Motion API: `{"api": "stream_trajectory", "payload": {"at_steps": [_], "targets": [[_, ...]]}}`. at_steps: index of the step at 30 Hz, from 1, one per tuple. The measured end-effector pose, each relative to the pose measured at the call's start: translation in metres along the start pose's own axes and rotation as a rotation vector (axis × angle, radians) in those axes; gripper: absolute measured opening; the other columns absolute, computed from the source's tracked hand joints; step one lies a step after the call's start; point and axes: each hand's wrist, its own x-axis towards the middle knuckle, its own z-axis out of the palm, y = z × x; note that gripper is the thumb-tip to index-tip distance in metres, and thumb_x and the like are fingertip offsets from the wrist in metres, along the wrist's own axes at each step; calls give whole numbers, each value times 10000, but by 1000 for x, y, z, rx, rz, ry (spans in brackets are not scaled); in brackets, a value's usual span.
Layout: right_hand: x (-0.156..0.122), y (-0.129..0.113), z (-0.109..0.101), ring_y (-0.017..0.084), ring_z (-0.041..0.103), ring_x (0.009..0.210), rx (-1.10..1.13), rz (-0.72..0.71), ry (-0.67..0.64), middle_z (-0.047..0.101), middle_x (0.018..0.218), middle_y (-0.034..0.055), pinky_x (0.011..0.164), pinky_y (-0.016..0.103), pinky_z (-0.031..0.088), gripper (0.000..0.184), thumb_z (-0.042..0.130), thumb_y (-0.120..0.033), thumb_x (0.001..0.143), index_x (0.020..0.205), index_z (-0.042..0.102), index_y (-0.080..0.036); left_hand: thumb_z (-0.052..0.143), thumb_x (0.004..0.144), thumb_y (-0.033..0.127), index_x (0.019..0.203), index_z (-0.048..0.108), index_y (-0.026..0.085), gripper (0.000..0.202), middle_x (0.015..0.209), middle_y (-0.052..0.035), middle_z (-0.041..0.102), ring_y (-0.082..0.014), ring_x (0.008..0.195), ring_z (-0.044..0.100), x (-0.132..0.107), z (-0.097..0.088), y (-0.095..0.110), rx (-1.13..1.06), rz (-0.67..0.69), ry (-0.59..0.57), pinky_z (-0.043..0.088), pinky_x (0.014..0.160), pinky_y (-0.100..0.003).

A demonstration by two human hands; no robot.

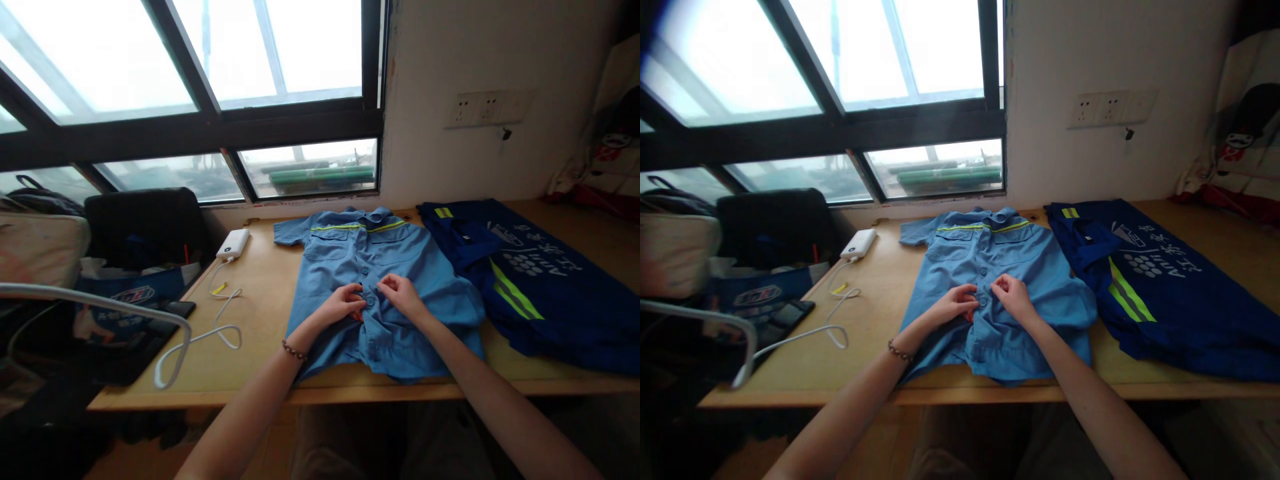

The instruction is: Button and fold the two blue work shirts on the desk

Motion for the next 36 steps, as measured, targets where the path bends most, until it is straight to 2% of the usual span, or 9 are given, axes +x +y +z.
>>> {"api": "stream_trajectory", "payload": {"at_steps": [3,7,11,14,18,23,29,32,36], "targets": [[-28,-19,-7,99,423,474,-144,-95,-44,487,521,-37,464,225,306,195,544,-380,712,699,512,-188,650,641,276,981,515,163,383,636,-13,614,-141,532,580,-20,0,9,226,57,68,431,496,-216],[-96,-38,0,149,500,650,-347,-185,-213,560,713,0,581,255,378,202,606,-351,678,803,535,-210,634,652,203,914,572,208,270,687,-11,628,-152,612,571,-69,21,19,534,235,338,412,557,-220],[-145,-27,23,227,471,864,-522,-217,-110,545,910,49,736,328,387,369,662,-182,584,925,526,-213,582,689,151,797,603,221,131,735,-24,621,-175,706,557,-106,56,7,706,270,410,409,640,-248],[-155,-15,32,210,473,830,-513,-193,-18,551,826,40,728,319,380,189,555,-97,659,811,543,-209,562,692,114,842,606,223,191,831,-39,613,-195,808,543,-116,74,-12,753,289,428,414,715,-275],[-153,-10,27,175,487,743,-357,-148,4,541,707,25,658,281,372,132,475,-134,753,679,568,-193,448,775,114,972,543,205,237,906,-47,601,-174,851,544,-123,80,-32,696,291,487,430,759,-294],[-148,-6,10,142,485,637,99,19,3,532,648,18,588,247,373,223,521,-311,761,621,609,-162,417,796,106,1007,524,195,253,935,-50,589,-159,845,546,-129,81,-38,753,295,456,449,764,-302],[-149,-4,-6,169,539,678,472,252,57,624,665,28,683,279,394,277,607,-410,695,762,683,-152,464,739,57,1086,523,204,381,1161,-68,501,-215,1073,433,-121,91,-33,1004,404,616,381,916,-398],[-152,-11,-12,168,552,676,486,265,4,639,658,36,688,276,397,276,628,-406,684,732,690,-141,440,741,40,1138,497,205,434,1237,-57,463,-223,1143,378,-116,94,-34,1076,424,548,352,957,-415],[-151,-20,-21,172,589,673,767,359,-28,653,673,53,678,286,434,254,659,-380,663,729,684,-135,405,787,75,1201,442,194,432,1216,-54,498,-212,1147,389,-115,96,-35,1094,453,363,369,950,-401]]}}
